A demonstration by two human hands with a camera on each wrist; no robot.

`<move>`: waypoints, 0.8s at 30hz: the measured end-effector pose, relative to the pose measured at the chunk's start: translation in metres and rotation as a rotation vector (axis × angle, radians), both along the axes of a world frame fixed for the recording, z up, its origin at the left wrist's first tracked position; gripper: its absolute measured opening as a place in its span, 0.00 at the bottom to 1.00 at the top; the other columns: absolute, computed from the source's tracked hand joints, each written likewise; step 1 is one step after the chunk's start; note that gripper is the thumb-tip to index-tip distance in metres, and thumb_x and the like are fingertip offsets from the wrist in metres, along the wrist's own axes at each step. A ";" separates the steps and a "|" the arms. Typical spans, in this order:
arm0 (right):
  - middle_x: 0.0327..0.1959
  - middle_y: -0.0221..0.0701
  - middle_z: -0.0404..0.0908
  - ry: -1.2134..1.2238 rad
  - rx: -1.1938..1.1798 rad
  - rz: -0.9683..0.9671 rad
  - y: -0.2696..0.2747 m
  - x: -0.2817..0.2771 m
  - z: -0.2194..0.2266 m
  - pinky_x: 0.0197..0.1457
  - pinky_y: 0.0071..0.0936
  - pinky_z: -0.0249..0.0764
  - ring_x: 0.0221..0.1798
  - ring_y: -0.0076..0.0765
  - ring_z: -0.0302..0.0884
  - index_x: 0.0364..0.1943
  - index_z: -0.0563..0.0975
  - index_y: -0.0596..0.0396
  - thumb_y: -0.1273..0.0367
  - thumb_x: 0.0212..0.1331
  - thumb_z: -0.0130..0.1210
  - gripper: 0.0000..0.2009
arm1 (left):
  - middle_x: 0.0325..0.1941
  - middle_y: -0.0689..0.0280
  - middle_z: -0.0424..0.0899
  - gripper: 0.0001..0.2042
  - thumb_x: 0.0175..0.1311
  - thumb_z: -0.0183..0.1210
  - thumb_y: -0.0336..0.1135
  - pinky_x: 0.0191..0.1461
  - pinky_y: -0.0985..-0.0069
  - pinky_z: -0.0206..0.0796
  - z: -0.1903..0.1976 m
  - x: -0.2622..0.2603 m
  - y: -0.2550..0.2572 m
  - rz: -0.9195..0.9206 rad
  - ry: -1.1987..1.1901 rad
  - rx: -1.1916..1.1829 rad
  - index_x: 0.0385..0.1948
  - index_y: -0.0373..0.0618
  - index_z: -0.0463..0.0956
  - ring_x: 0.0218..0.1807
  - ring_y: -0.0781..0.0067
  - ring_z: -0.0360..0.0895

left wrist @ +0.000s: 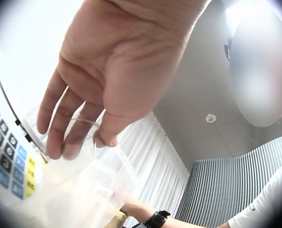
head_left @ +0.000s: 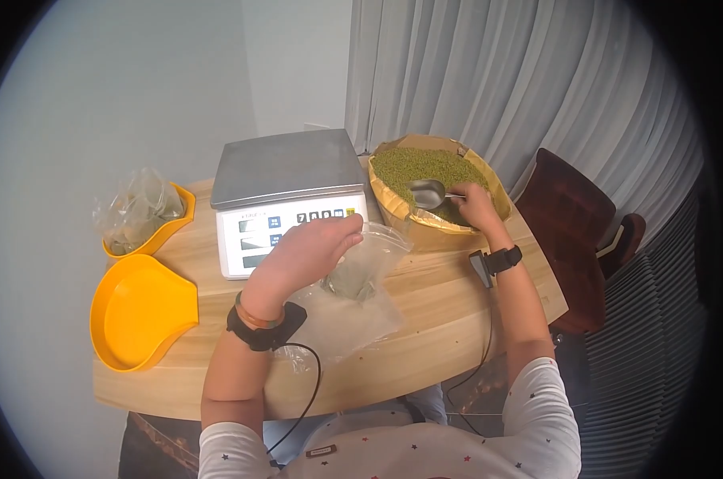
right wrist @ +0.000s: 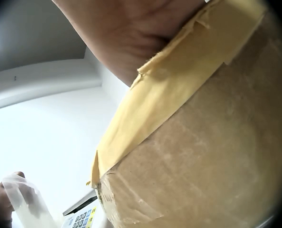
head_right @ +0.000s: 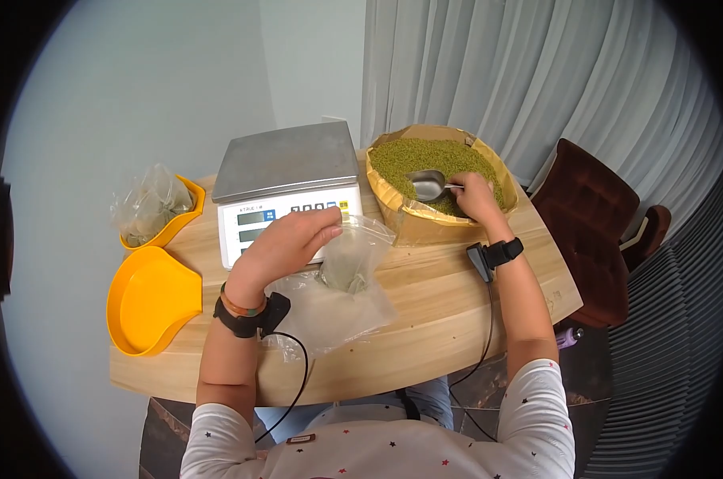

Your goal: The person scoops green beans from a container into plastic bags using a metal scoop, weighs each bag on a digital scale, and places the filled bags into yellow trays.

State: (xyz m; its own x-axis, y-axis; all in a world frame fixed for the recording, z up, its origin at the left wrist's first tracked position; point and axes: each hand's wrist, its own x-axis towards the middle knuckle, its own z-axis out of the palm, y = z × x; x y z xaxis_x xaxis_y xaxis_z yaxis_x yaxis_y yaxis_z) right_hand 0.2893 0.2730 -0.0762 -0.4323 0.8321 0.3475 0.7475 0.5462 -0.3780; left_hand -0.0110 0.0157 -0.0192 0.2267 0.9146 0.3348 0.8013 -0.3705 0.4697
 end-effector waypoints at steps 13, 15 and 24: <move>0.37 0.30 0.83 0.444 -0.282 0.002 0.009 0.020 0.002 0.48 0.26 0.71 0.41 0.27 0.76 0.45 0.82 0.63 0.75 0.63 0.59 0.09 | 0.38 0.53 0.77 0.07 0.74 0.51 0.33 0.45 0.59 0.68 -0.006 -0.001 0.003 -0.036 -0.088 0.074 0.41 0.39 0.69 0.42 0.46 0.75; 0.37 0.29 0.83 0.501 -0.313 0.009 0.006 0.023 0.005 0.48 0.25 0.71 0.42 0.26 0.75 0.45 0.82 0.63 0.76 0.64 0.58 0.09 | 0.38 0.53 0.77 0.07 0.74 0.51 0.33 0.45 0.60 0.68 -0.005 -0.001 0.001 -0.029 -0.073 0.063 0.41 0.39 0.69 0.42 0.46 0.75; 0.36 0.29 0.83 0.443 -0.193 0.015 -0.003 0.034 0.010 0.47 0.24 0.71 0.40 0.24 0.74 0.49 0.81 0.64 0.76 0.65 0.56 0.10 | 0.39 0.55 0.76 0.06 0.71 0.53 0.33 0.46 0.60 0.68 -0.004 -0.001 0.000 -0.023 -0.077 0.088 0.40 0.39 0.73 0.42 0.47 0.76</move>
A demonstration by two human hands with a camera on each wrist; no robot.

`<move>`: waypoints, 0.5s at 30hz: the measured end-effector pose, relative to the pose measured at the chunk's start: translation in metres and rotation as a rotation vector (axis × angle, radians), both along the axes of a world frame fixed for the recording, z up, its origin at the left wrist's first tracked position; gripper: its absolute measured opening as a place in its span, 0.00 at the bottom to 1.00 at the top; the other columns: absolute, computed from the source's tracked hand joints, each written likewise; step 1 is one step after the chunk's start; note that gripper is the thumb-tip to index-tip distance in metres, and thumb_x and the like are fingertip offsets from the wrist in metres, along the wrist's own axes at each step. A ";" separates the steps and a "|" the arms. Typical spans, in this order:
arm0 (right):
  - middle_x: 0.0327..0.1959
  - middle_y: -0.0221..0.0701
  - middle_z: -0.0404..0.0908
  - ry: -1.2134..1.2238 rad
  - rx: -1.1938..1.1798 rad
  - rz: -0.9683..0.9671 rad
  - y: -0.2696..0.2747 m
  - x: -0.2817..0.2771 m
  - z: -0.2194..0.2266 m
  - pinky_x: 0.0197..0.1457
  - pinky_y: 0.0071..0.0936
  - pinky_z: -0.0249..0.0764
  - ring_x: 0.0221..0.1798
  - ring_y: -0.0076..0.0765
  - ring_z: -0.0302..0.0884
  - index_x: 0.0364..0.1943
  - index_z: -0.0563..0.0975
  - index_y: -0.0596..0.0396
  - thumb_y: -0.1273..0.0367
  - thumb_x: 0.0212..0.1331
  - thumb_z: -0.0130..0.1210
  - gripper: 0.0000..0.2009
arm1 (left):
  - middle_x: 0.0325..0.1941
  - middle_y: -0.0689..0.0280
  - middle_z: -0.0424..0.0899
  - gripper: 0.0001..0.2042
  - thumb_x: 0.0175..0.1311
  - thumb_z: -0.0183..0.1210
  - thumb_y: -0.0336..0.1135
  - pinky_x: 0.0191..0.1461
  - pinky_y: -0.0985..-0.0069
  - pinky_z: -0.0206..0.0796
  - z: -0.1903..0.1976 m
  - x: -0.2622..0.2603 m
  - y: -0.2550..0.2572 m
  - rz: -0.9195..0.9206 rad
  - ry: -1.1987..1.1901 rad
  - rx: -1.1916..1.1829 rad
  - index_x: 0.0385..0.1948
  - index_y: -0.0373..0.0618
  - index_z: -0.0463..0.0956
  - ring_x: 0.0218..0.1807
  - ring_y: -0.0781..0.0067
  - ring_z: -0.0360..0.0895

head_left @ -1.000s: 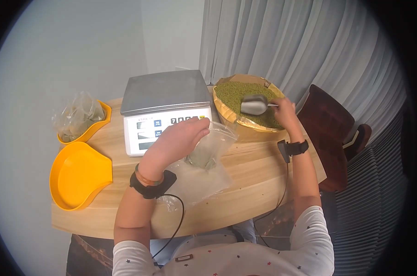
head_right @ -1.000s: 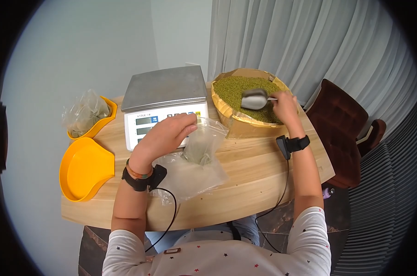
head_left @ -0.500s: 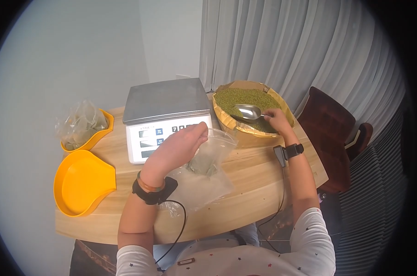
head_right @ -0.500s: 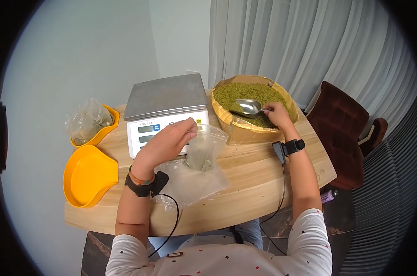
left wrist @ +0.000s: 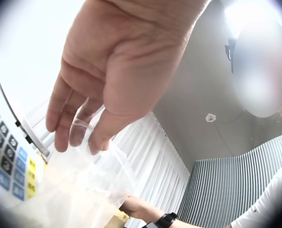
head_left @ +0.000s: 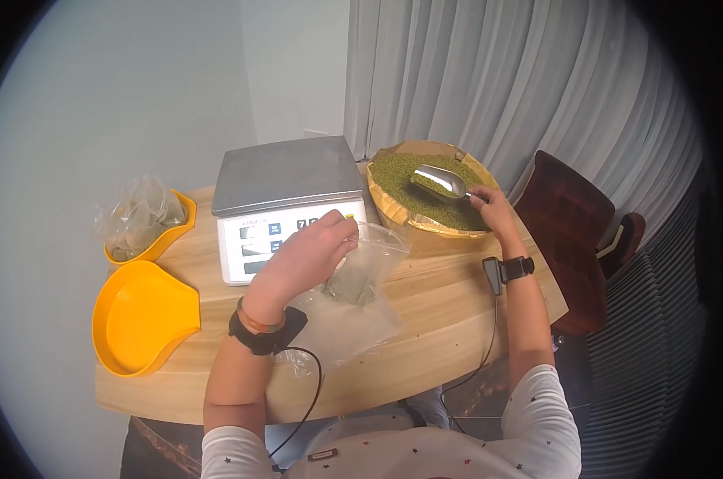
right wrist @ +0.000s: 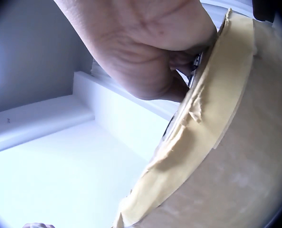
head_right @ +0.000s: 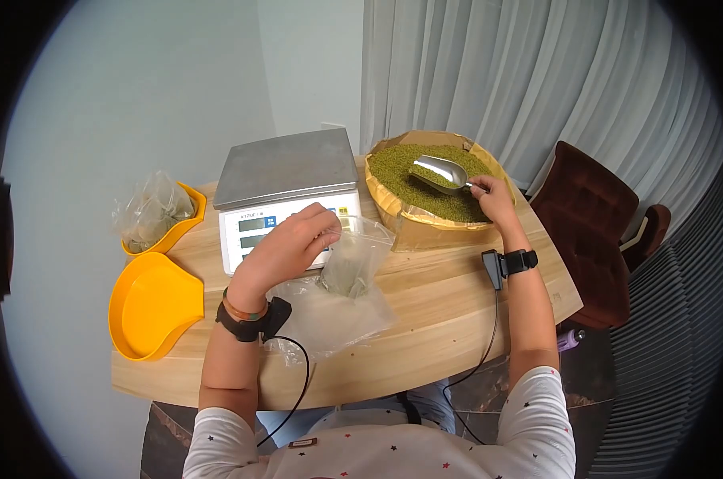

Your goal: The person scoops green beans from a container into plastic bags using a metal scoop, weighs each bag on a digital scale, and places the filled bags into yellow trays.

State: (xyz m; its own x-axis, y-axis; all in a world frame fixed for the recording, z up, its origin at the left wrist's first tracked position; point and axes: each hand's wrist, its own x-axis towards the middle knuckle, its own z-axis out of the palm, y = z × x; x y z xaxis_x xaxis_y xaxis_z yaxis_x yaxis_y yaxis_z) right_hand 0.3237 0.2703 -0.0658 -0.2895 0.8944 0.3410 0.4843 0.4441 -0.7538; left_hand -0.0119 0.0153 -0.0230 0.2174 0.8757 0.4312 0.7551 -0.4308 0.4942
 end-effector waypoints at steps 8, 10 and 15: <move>0.39 0.28 0.83 0.114 -0.105 0.183 -0.044 -0.006 0.048 0.51 0.24 0.71 0.44 0.23 0.75 0.50 0.81 0.64 0.74 0.66 0.58 0.11 | 0.39 0.55 0.76 0.06 0.70 0.54 0.31 0.47 0.61 0.69 -0.001 0.000 0.002 0.000 0.032 0.019 0.39 0.39 0.75 0.42 0.49 0.76; 0.41 0.27 0.83 0.027 -0.132 0.294 -0.057 -0.011 0.062 0.54 0.25 0.70 0.46 0.22 0.74 0.49 0.81 0.63 0.73 0.66 0.58 0.11 | 0.39 0.56 0.76 0.05 0.69 0.54 0.29 0.47 0.63 0.69 -0.002 -0.001 0.002 0.000 0.059 0.013 0.39 0.38 0.75 0.42 0.50 0.76; 0.41 0.29 0.84 -0.115 -0.030 0.392 -0.091 -0.029 0.087 0.55 0.29 0.70 0.45 0.26 0.76 0.48 0.82 0.61 0.73 0.64 0.59 0.11 | 0.40 0.56 0.76 0.04 0.67 0.54 0.27 0.46 0.64 0.69 0.001 0.000 -0.001 -0.020 0.027 -0.001 0.38 0.38 0.75 0.42 0.51 0.76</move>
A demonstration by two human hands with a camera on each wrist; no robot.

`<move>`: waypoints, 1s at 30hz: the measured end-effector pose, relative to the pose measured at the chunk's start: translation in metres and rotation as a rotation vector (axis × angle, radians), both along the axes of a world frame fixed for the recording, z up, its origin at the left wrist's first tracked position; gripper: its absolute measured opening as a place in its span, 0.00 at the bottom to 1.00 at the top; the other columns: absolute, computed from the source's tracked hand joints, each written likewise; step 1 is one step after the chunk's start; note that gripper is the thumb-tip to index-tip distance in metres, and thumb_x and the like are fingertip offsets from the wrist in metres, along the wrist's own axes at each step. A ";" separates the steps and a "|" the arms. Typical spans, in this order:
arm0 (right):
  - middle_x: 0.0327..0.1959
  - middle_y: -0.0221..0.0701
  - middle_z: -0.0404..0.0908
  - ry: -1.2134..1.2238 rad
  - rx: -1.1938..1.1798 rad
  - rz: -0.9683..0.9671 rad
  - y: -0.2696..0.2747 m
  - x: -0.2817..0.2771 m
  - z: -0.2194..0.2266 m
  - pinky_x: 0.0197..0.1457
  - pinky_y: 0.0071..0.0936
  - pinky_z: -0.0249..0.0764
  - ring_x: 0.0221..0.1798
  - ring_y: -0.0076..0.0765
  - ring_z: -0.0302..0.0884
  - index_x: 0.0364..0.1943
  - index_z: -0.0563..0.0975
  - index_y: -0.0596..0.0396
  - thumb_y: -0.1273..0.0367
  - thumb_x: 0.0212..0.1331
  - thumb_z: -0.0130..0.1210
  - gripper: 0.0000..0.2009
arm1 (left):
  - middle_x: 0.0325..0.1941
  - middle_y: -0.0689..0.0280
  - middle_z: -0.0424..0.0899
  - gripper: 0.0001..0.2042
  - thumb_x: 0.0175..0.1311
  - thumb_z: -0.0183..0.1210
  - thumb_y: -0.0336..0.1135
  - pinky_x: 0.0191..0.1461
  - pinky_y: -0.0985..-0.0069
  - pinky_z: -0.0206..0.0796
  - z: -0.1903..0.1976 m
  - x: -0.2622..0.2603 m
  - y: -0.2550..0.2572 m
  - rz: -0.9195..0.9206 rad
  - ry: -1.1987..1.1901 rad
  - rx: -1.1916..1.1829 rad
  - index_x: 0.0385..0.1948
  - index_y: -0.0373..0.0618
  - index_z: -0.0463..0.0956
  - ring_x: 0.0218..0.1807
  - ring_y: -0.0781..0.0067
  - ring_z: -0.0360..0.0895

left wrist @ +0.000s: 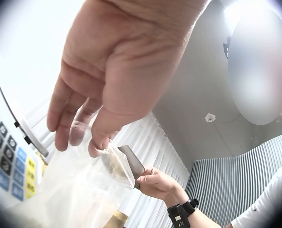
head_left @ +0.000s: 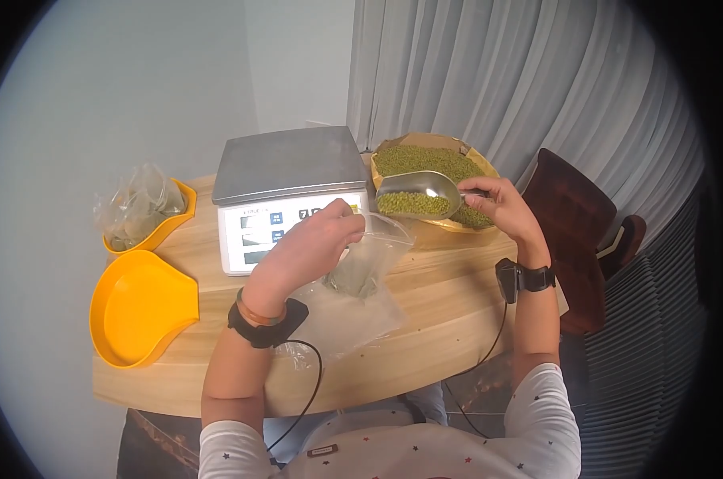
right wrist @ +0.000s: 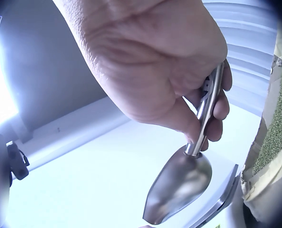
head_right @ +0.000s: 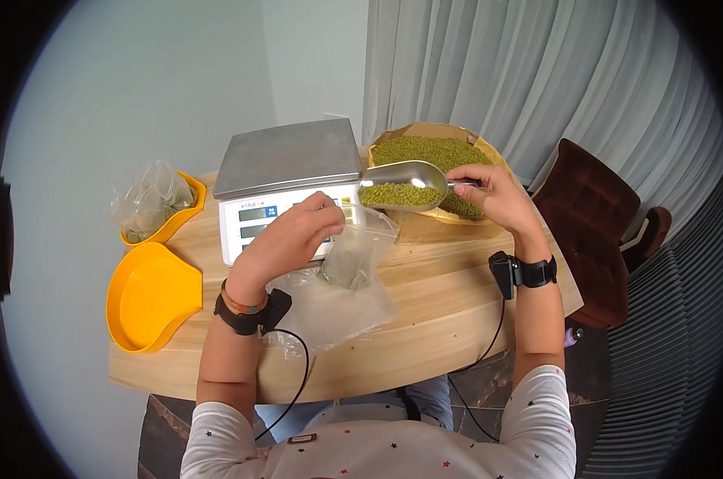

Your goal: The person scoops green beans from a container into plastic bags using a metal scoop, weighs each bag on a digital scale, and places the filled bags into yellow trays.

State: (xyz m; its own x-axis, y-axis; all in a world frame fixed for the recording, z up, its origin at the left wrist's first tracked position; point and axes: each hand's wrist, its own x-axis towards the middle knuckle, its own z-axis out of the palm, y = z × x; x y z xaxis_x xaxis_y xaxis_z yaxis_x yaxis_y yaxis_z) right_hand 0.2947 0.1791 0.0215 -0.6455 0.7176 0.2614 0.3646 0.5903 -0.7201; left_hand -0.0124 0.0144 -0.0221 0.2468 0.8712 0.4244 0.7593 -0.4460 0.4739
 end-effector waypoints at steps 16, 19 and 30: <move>0.32 0.32 0.77 -0.253 0.849 0.033 -0.080 -0.039 0.023 0.58 0.36 0.62 0.42 0.39 0.72 0.43 0.84 0.56 0.79 0.52 0.61 0.13 | 0.40 0.58 0.75 0.03 0.68 0.55 0.29 0.45 0.64 0.69 -0.003 -0.001 0.000 -0.045 0.004 -0.018 0.36 0.40 0.74 0.41 0.52 0.76; 0.32 0.32 0.77 -0.204 0.828 0.021 -0.075 -0.034 0.024 0.58 0.36 0.62 0.43 0.39 0.72 0.44 0.84 0.55 0.79 0.53 0.61 0.13 | 0.40 0.58 0.75 0.03 0.68 0.55 0.28 0.45 0.63 0.69 -0.003 -0.001 0.000 -0.054 -0.009 -0.012 0.36 0.39 0.74 0.41 0.52 0.76; 0.36 0.33 0.81 -0.200 0.769 -0.438 0.023 0.000 -0.005 0.55 0.38 0.62 0.46 0.42 0.74 0.45 0.84 0.52 0.75 0.60 0.59 0.11 | 0.34 0.54 0.78 0.06 0.72 0.51 0.33 0.42 0.57 0.67 -0.002 0.000 0.000 0.009 0.107 -0.094 0.37 0.40 0.70 0.41 0.47 0.77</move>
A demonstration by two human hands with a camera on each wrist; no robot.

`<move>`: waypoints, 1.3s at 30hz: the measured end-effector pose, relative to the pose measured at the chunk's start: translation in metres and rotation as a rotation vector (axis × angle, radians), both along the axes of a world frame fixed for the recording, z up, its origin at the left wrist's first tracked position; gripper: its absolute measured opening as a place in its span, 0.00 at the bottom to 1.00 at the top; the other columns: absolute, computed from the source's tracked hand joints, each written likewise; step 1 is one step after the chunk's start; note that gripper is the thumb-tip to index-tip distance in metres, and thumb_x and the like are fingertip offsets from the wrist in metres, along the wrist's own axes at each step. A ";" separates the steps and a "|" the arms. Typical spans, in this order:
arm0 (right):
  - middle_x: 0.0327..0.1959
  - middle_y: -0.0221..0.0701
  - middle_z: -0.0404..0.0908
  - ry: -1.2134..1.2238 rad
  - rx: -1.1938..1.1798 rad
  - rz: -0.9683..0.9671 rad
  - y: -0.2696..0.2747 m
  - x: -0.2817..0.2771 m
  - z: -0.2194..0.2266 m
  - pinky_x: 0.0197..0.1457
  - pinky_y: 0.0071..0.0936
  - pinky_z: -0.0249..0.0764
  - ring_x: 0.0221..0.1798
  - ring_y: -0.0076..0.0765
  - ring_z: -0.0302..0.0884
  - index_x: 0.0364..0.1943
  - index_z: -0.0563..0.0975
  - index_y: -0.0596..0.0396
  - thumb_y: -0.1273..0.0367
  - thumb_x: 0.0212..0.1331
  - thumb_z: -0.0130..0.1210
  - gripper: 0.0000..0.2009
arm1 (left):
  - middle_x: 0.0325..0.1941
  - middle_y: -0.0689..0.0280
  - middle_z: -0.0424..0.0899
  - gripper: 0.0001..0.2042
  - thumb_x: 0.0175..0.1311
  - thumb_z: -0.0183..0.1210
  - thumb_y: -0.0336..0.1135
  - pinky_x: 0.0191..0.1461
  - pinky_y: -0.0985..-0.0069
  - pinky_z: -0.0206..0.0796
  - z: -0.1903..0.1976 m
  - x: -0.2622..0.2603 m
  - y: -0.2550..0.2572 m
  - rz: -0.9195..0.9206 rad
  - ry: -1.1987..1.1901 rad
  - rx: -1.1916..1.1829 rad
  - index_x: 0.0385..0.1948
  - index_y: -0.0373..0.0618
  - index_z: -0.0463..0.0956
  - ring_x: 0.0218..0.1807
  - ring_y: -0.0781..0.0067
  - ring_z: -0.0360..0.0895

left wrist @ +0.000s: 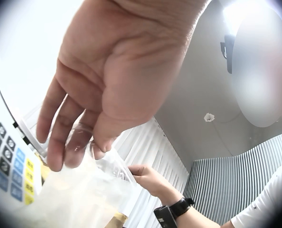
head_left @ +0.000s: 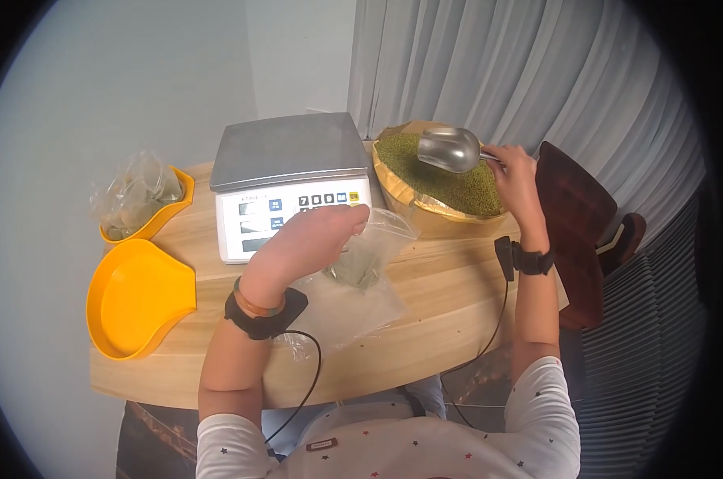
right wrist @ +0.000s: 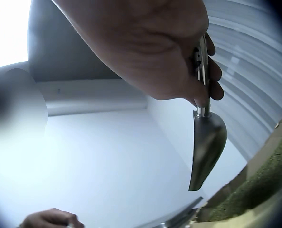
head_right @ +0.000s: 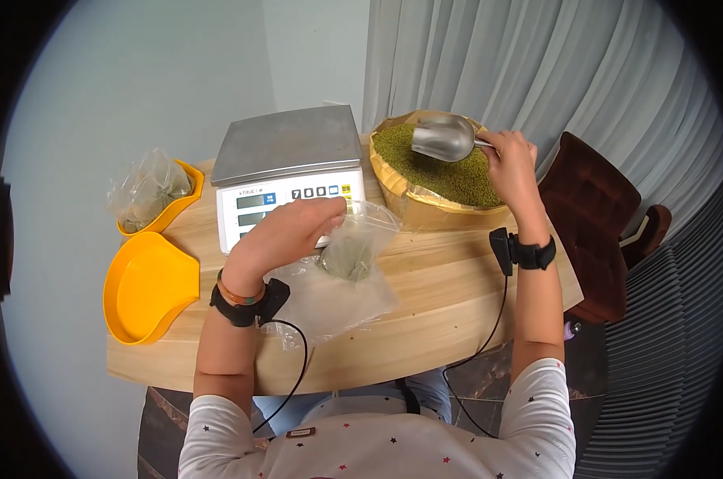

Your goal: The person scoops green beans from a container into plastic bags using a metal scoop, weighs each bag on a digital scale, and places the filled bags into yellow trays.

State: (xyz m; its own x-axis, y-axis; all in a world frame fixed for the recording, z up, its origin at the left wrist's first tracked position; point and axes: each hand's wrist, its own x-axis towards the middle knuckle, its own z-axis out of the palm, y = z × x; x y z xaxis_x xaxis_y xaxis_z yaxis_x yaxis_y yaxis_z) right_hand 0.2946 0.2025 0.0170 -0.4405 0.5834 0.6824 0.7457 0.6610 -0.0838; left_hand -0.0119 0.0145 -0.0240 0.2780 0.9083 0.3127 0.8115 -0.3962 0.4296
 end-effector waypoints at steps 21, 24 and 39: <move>0.37 0.39 0.87 0.204 -0.676 0.106 0.078 0.004 -0.099 0.50 0.30 0.75 0.44 0.36 0.82 0.46 0.84 0.58 0.77 0.59 0.61 0.11 | 0.37 0.56 0.77 0.06 0.64 0.50 0.22 0.47 0.63 0.69 -0.004 -0.004 0.002 -0.048 -0.027 0.060 0.39 0.40 0.73 0.44 0.51 0.76; 0.42 0.33 0.85 0.304 -0.810 0.086 0.076 0.005 -0.096 0.54 0.29 0.72 0.47 0.30 0.78 0.47 0.83 0.62 0.76 0.63 0.59 0.10 | 0.37 0.57 0.77 0.07 0.62 0.50 0.19 0.47 0.63 0.69 -0.005 -0.004 0.002 -0.055 -0.040 0.065 0.38 0.40 0.74 0.44 0.52 0.76; 0.39 0.27 0.84 0.508 -0.753 0.189 0.062 0.013 -0.075 0.50 0.24 0.70 0.44 0.24 0.75 0.48 0.82 0.60 0.77 0.62 0.61 0.11 | 0.38 0.57 0.77 0.05 0.68 0.53 0.28 0.45 0.62 0.70 -0.005 -0.005 0.004 -0.075 -0.057 0.090 0.40 0.41 0.76 0.42 0.52 0.77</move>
